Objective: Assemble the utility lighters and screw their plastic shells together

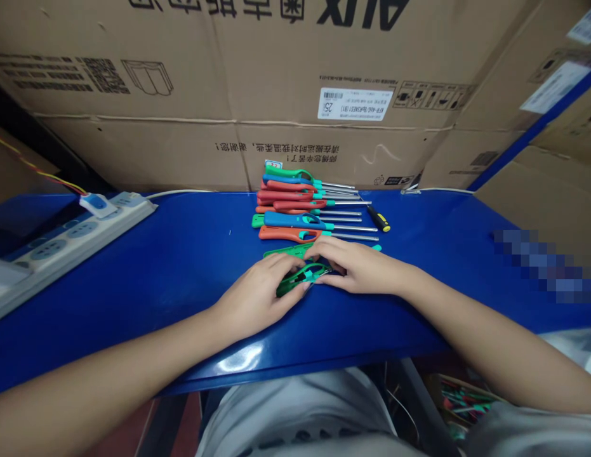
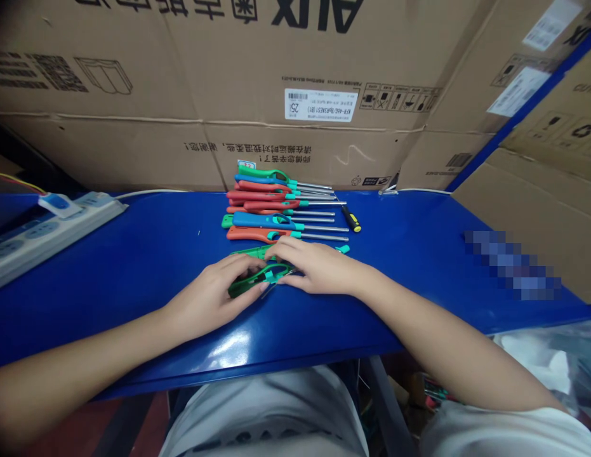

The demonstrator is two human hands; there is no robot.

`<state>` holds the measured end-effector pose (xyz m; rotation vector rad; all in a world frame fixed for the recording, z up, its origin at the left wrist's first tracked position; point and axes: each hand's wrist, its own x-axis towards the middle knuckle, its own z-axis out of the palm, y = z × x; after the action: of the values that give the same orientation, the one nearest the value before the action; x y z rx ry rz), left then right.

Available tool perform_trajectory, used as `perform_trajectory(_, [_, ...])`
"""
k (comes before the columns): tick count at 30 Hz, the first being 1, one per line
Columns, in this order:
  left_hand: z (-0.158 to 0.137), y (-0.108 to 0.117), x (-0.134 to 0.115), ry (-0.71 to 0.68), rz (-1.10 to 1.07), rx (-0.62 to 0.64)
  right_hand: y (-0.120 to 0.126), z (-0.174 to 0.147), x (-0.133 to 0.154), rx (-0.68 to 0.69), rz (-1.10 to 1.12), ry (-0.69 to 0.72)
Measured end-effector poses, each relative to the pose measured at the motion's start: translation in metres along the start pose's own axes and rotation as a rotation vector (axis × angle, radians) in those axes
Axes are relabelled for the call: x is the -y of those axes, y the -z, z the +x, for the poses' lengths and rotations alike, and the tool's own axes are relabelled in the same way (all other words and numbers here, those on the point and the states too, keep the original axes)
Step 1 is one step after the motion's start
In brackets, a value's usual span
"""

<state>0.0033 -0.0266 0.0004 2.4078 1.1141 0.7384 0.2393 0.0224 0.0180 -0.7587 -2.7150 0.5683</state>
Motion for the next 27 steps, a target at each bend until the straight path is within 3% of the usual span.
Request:
perform_trajectory(14, [0.0075, -0.0084, 0.001, 0.042, -0.055, -0.085, -0.0036, 0.0011, -0.0034, -0.01, 0.026, 0.052])
perform_trajectory(27, [0.0081, -0.0025, 0.0034, 0.019, -0.046, -0.026, -0.0035, 0.0015, -0.0032, 0.011, 0.009, 0.06])
